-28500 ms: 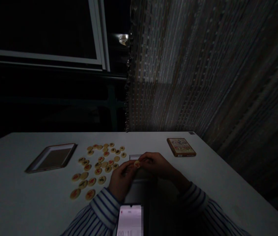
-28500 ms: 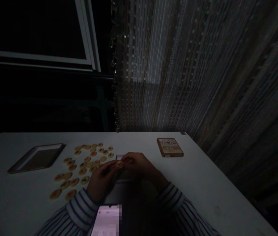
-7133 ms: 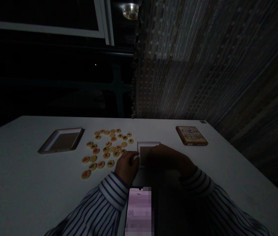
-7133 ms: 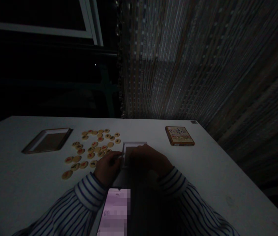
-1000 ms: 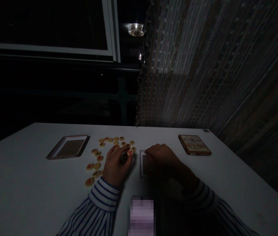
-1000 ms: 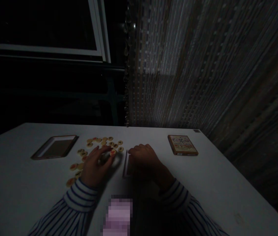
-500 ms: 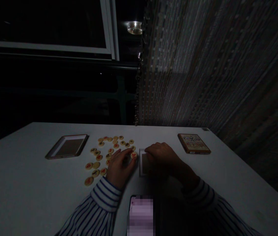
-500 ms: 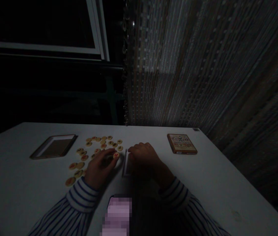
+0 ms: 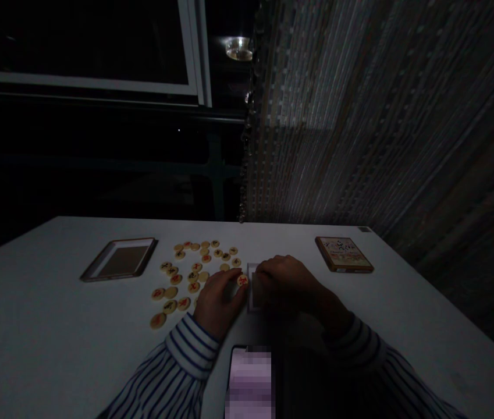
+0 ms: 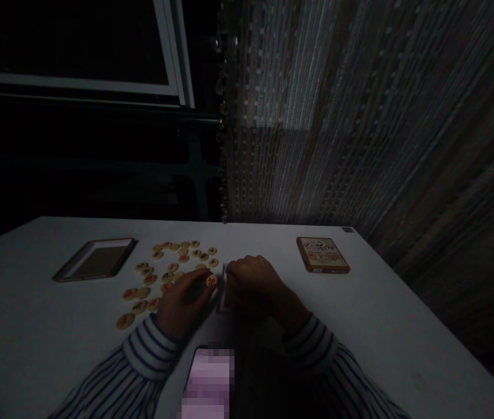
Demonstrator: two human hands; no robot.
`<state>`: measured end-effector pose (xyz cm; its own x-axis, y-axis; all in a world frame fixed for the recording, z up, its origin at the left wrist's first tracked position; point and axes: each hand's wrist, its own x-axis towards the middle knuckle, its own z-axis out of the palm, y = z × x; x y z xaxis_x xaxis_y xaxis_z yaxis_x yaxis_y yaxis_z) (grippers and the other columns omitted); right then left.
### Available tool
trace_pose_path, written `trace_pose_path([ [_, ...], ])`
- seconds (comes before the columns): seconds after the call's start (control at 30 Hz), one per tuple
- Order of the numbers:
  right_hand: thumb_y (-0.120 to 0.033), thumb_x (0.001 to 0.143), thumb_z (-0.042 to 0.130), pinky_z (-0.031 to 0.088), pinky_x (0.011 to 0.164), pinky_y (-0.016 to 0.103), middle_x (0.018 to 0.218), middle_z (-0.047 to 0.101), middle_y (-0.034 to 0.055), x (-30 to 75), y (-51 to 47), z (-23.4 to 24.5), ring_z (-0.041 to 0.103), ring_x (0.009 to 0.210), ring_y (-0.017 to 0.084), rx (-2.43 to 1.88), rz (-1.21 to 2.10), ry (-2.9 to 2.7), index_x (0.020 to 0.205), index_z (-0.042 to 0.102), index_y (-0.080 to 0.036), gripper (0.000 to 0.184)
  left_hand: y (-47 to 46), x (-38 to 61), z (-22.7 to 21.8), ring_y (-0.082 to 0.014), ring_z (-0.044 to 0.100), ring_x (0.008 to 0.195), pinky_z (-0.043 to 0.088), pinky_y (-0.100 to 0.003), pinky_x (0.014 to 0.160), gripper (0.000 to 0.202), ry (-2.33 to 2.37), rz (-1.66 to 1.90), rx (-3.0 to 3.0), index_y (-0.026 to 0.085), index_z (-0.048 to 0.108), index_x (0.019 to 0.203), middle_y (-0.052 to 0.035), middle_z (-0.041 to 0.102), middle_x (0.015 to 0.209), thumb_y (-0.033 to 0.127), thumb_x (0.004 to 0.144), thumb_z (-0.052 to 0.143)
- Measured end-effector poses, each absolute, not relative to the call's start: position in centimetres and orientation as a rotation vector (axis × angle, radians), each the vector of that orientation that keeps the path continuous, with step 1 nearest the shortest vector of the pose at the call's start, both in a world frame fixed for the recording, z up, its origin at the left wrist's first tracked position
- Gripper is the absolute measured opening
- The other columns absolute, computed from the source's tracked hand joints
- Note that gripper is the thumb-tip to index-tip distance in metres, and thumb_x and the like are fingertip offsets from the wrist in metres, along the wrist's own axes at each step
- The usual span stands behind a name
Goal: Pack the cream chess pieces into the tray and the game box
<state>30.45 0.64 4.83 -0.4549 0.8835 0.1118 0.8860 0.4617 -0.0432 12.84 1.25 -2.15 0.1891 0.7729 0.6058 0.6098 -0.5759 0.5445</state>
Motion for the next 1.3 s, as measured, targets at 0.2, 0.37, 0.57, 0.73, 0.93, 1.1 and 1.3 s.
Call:
trace_pose_path([
  [0.2,-0.027,0.083,0.042,0.037,0.064,0.023,0.084,0.066,0.0042,30.42,0.65,4.52,0.058,0.075,0.014,-1.563,0.146,-2.503,0.094,0.06,-0.019,0.023,0.89,13.13,-2.15,-0.019,0.061,0.089,0.05,-0.035,0.079,0.025,1.327,1.299,2.297,0.021,0.057,0.097,-0.0058,0.066,0.093,0.031,0.075,0.055],
  [0.37,-0.026,0.08,0.046,0.038,0.058,0.021,0.077,0.066,0.0011,30.31,0.47,4.48,0.058,0.064,0.011,-1.519,0.41,-2.363,0.093,0.061,-0.019,0.021,0.71,13.26,-2.23,-0.0196,0.061,0.089,0.051,-0.035,0.079,0.025,1.32,1.318,2.298,0.021,0.057,0.097,-0.0062,0.067,0.093,0.033,0.075,0.054],
  [0.57,-0.025,0.078,0.049,0.04,0.06,0.021,0.075,0.067,0.0,30.13,0.25,4.91,0.06,0.066,0.012,-1.518,0.651,-2.245,0.089,0.061,-0.018,0.018,0.41,13.41,-1.63,-0.0182,0.062,0.085,0.051,-0.034,0.076,0.023,1.257,1.337,2.311,0.019,0.058,0.095,-0.0062,0.067,0.09,0.03,0.076,0.053],
  [0.73,-0.025,0.077,0.052,0.042,0.061,0.021,0.079,0.068,0.0015,30.23,0.62,4.33,0.061,0.07,0.012,-1.469,0.771,-2.174,0.086,0.061,-0.017,0.016,0.35,13.42,-1.59,-0.0178,0.062,0.084,0.051,-0.033,0.075,0.022,1.248,1.341,2.339,0.02,0.057,0.095,-0.0058,0.067,0.089,0.029,0.076,0.053],
  [0.93,-0.025,0.075,0.054,0.042,0.061,0.023,0.076,0.068,0.0009,30.21,0.61,4.18,0.061,0.07,0.013,-1.471,0.761,-2.152,0.086,0.062,-0.017,0.016,0.43,13.43,-1.89,-0.0176,0.062,0.083,0.051,-0.031,0.074,0.023,1.231,1.361,2.337,0.018,0.057,0.095,-0.0068,0.067,0.089,0.027,0.074,0.056],
  [1.1,-0.027,0.074,0.055,0.042,0.061,0.023,0.075,0.067,0.0006,30.18,0.55,4.5,0.06,0.068,0.013,-1.498,0.781,-2.159,0.084,0.065,-0.019,0.016,0.37,13.6,-1.82,-0.0168,0.062,0.082,0.051,-0.03,0.074,0.026,1.267,1.289,2.173,0.017,0.057,0.096,-0.0058,0.067,0.089,0.029,0.073,0.058],
  [1.3,-0.029,0.077,0.051,0.042,0.063,0.023,0.08,0.067,0.0016,30.39,0.69,4.25,0.06,0.074,0.015,-1.455,0.746,-2.211,0.088,0.065,-0.02,0.021,0.45,13.77,-1.96,-0.0159,0.063,0.079,0.05,-0.03,0.075,0.028,1.288,1.254,1.967,0.018,0.059,0.095,-0.0043,0.068,0.086,0.031,0.071,0.059],
])
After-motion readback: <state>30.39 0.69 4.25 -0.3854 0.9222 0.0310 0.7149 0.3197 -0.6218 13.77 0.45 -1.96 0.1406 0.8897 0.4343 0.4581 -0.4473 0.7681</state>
